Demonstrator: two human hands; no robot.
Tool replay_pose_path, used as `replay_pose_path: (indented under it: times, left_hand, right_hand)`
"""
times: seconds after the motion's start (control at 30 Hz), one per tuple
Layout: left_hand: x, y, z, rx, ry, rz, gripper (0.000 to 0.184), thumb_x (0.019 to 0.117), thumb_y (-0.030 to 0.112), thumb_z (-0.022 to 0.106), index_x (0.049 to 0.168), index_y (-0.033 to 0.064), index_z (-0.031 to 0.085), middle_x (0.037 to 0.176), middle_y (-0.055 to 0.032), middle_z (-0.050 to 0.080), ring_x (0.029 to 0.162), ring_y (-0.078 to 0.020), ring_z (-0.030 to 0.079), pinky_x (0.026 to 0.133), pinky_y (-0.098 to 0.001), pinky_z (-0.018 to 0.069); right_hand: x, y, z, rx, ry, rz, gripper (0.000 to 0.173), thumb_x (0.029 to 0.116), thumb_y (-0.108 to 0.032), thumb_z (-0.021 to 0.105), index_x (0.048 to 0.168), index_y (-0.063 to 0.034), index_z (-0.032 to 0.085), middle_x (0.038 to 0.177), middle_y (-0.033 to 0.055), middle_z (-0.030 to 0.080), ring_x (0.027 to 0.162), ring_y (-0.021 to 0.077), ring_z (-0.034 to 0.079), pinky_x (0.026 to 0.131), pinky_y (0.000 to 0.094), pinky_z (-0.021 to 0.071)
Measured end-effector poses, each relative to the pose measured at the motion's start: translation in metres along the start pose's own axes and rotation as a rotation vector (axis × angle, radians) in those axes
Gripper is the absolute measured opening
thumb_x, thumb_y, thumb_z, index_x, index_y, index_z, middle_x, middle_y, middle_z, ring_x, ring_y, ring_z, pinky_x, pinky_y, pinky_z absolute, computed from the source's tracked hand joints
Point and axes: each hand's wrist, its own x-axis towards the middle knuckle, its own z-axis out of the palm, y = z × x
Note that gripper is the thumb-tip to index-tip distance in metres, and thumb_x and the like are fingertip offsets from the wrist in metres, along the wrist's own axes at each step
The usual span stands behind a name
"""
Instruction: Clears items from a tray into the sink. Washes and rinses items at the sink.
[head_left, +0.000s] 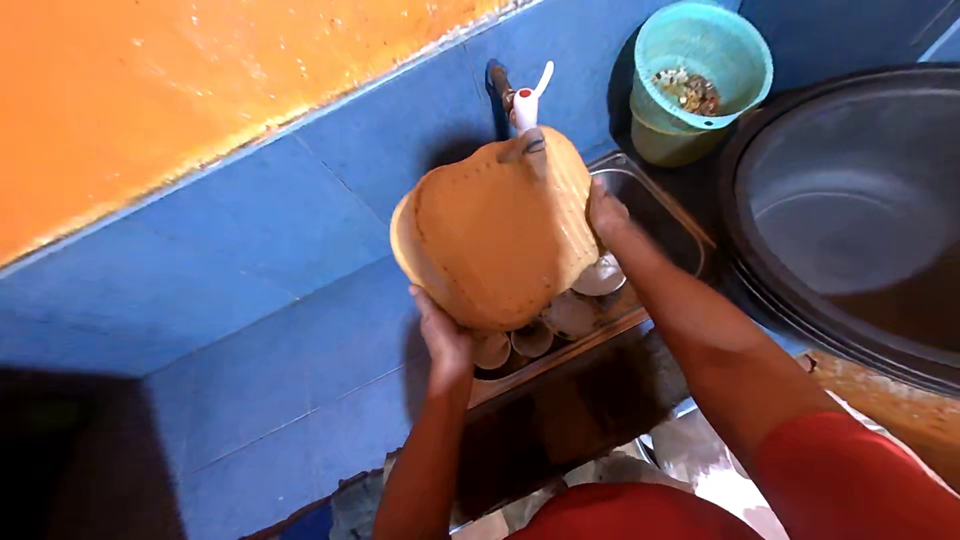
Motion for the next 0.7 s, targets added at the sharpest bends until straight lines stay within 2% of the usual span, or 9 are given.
replay_pose_path:
  times: [0.07,0.17,0.3,0.37,0.47,0.57,0.63,0.67,0.7]
  left_hand:
    - [0.003,0.009,-0.009,-0.078,0.044,-0.005,0.075,0.1037,0.07,0.024,0.141,0.0128,0.055,0.133,-0.0116,0.065,0.122,-0.0264,0.064,0.098,-0.0542,0.0549]
    - [0.004,0.012,-0.03,-0.134,0.076,0.026,0.073,0.105,0.068,0.019,0.143,0.0158,0.052,0.132,-0.0102,0.065,0.12,-0.025,0.064,0.097,-0.0536,0.0551]
    - [0.0,0.004,-0.068,-0.162,-0.043,0.245,0.069,0.1086,0.056,0.003,0.147,0.015,0.044,0.13,-0.0056,0.065,0.118,-0.0157,0.064,0.098,-0.0427,0.0559]
    - [-0.005,-0.002,-0.087,-0.122,-0.035,0.325,0.066,0.1104,0.048,0.001,0.151,0.0119,0.038,0.137,-0.0065,0.06,0.124,-0.0141,0.06,0.104,-0.0398,0.0527]
    - [-0.014,-0.012,-0.112,-0.01,0.102,0.347,0.056,0.1124,0.034,0.008,0.148,0.0055,0.04,0.133,-0.01,0.06,0.119,-0.0147,0.061,0.101,-0.0384,0.053]
    - [-0.026,-0.025,-0.135,0.09,0.219,0.325,0.05,0.1121,0.025,0.015,0.146,-0.0026,0.038,0.132,-0.0164,0.058,0.117,-0.017,0.06,0.099,-0.0378,0.0529]
    - [-0.049,-0.009,-0.126,0.201,0.247,0.165,0.047,0.1113,0.016,0.012,0.145,-0.003,0.038,0.131,-0.016,0.056,0.116,-0.0148,0.056,0.101,-0.0334,0.0493]
    - [-0.065,0.011,-0.11,0.38,0.249,0.054,0.041,0.1099,0.005,0.019,0.143,-0.0073,0.04,0.131,-0.0197,0.055,0.116,-0.0179,0.055,0.103,-0.0336,0.0469]
    - [-0.078,0.028,-0.099,0.627,0.21,-0.005,0.036,0.1072,-0.003,0.033,0.14,-0.0129,0.045,0.132,-0.026,0.058,0.119,-0.0239,0.058,0.105,-0.0365,0.0475]
  right_hand:
    - [0.001,0.011,0.012,0.18,-0.055,0.012,0.083,0.109,-0.058,0.011,0.137,0.0039,0.059,0.142,0.0296,0.056,0.135,0.0426,0.053,0.111,0.0624,0.0411]
    - [-0.005,0.018,0.031,0.42,-0.162,0.03,0.078,0.1096,-0.057,0.016,0.139,0.0034,0.056,0.141,0.029,0.056,0.133,0.0403,0.054,0.109,0.0603,0.0434]
    - [-0.033,0.005,0.043,0.659,-0.289,0.092,0.063,0.1115,-0.051,0.023,0.149,-0.0059,0.045,0.14,0.0199,0.058,0.126,0.0304,0.059,0.103,0.0514,0.0508]
    - [-0.045,0.001,0.047,0.712,-0.33,0.138,0.06,0.1106,-0.052,0.027,0.146,-0.0084,0.048,0.135,0.0166,0.061,0.121,0.0274,0.061,0.099,0.0489,0.0525]
    - [-0.041,0.008,0.062,0.777,-0.391,0.238,0.064,0.1055,-0.061,0.036,0.143,-0.0117,0.052,0.13,0.0154,0.063,0.117,0.0295,0.063,0.095,0.0531,0.054]
    - [-0.048,0.011,0.063,0.84,-0.481,0.281,0.058,0.1028,-0.061,0.041,0.132,-0.015,0.059,0.118,0.0112,0.067,0.107,0.0262,0.066,0.086,0.0502,0.0561]
    - [-0.056,0.016,0.056,0.896,-0.489,0.257,0.046,0.1023,-0.053,0.043,0.123,-0.0169,0.062,0.109,0.0067,0.069,0.099,0.0218,0.067,0.08,0.0461,0.057]
    - [-0.059,0.02,0.05,0.918,-0.464,0.237,0.043,0.1029,-0.051,0.044,0.123,-0.0173,0.061,0.109,0.0055,0.068,0.099,0.0205,0.066,0.081,0.045,0.0565]
    - [-0.063,0.024,0.043,0.958,-0.427,0.22,0.04,0.1036,-0.048,0.044,0.122,-0.0166,0.061,0.108,0.0049,0.067,0.098,0.0196,0.065,0.081,0.0436,0.0559]
